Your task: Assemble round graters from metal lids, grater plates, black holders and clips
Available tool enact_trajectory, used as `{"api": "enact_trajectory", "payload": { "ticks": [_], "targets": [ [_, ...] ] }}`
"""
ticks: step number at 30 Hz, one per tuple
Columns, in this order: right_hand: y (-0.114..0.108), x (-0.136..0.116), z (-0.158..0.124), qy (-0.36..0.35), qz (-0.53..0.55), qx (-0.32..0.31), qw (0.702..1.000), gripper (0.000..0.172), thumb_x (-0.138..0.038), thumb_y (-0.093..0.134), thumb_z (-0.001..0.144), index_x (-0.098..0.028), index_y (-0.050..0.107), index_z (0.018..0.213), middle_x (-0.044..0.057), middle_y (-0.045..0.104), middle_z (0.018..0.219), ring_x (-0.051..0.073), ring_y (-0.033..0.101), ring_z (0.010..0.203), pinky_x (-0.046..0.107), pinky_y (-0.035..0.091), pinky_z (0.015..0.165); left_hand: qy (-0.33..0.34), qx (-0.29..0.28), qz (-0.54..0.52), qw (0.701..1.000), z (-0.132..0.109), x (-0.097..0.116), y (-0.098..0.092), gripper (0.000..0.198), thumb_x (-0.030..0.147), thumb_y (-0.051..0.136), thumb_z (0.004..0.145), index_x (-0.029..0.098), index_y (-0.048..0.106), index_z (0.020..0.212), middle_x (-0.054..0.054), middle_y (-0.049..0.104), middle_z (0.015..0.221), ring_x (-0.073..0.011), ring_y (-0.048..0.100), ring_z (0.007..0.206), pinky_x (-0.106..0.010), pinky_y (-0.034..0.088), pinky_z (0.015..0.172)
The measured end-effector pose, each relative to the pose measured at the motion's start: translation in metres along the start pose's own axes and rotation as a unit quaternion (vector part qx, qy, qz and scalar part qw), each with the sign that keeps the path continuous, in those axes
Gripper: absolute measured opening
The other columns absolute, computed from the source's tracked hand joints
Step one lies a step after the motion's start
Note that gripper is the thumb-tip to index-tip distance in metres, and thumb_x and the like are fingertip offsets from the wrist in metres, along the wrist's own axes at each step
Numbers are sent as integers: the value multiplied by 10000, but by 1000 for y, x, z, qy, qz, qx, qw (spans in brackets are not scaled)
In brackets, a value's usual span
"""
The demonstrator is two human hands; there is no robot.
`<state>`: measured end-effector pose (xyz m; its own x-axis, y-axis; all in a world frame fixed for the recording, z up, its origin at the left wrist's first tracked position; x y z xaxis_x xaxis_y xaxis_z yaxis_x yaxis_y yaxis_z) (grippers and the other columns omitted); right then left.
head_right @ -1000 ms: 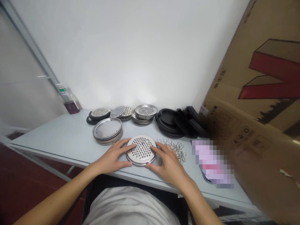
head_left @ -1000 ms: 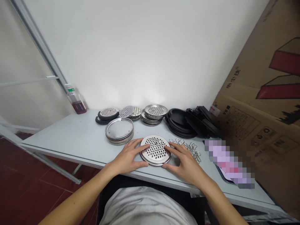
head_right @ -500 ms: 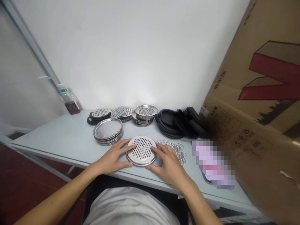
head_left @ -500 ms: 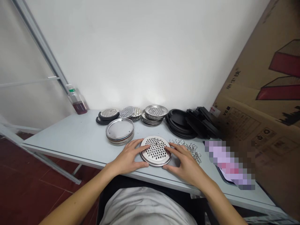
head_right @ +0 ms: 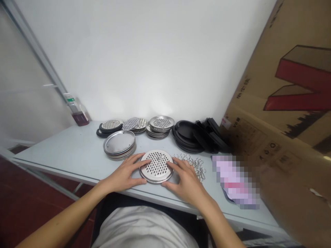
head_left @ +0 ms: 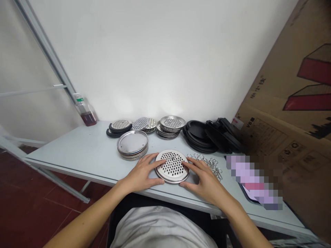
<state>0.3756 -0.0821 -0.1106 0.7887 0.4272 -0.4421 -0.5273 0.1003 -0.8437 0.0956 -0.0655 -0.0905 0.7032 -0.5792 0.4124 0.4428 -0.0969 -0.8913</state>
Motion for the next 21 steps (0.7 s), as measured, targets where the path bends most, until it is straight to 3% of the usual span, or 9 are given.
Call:
{"api": "enact_trajectory", "payload": {
  "ticks": [5,7,9,11,12,14,16,18,21],
  "targets": [
    [0,1,1,9,36,7,999,665,-569,719,764,-267,594,1343,108,502,1481,366,435,1372,579,333,1137,1,2,-1,1000,0,0,0,719,565,708,811,362,460,1456,-88,344,1570,-332,325,1438,-524,309,1164],
    [-4,1,3,42,94,41,994,625,-576,691,787,-249,609,1314,121,554,1425,350,523,1290,555,400,1093,-2,0,-1,1000,0,0,0,720,565,703,815,369,451,1461,-80,342,1572,-327,321,1440,-521,303,1168],
    [-12,3,8,116,205,89,968,560,-572,649,826,-226,625,1265,131,644,1290,314,641,1105,515,505,979,-4,0,-2,1000,-1,0,0,724,561,710,811,371,452,1460,-76,342,1573,-332,324,1438,-523,303,1168],
    [-25,6,16,208,382,118,893,496,-547,629,856,-211,627,1220,121,693,1162,265,689,943,443,579,847,-3,1,-4,1000,0,0,0,729,557,720,804,368,458,1457,-76,347,1572,-338,331,1433,-523,309,1166],
    [-32,8,21,248,484,135,829,419,-498,623,878,-204,636,1176,114,696,1138,234,695,904,385,600,790,-1,2,-5,1000,0,0,-1,729,555,724,800,367,463,1455,-75,351,1570,-338,335,1431,-521,312,1165],
    [-44,11,31,330,659,133,662,255,-349,558,938,-159,643,1085,124,685,1061,176,697,825,279,617,702,1,4,-7,1000,0,0,0,722,553,728,798,367,473,1448,-70,362,1566,-334,344,1426,-514,316,1166],
    [-54,16,40,389,762,178,487,196,-188,460,967,-136,612,1078,116,656,975,144,686,751,226,621,625,3,7,-7,1000,0,0,0,707,553,729,797,367,490,1437,-66,373,1561,-331,353,1421,-510,321,1165],
    [-59,21,49,400,774,204,446,235,-123,366,988,-148,574,1095,84,631,929,115,676,708,189,620,601,2,8,-6,1000,0,0,0,690,553,728,798,369,505,1425,-63,377,1560,-332,358,1418,-514,321,1165],
    [-57,30,57,399,781,229,422,258,-119,295,1017,-147,539,1096,62,619,900,87,671,676,155,616,591,-1,5,-4,1000,0,0,1,671,555,721,804,381,511,1417,-55,370,1566,-335,348,1422,-525,305,1171]
  ]
}}
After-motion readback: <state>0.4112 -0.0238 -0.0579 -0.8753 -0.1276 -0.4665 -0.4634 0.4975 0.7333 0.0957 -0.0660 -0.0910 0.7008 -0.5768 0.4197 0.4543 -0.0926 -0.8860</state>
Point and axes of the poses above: each hand's wrist, its own z-axis towards the middle knuckle, its own y-axis out of the palm, x = y × z, the point moved 1 cm from there along z, towards the middle knuckle
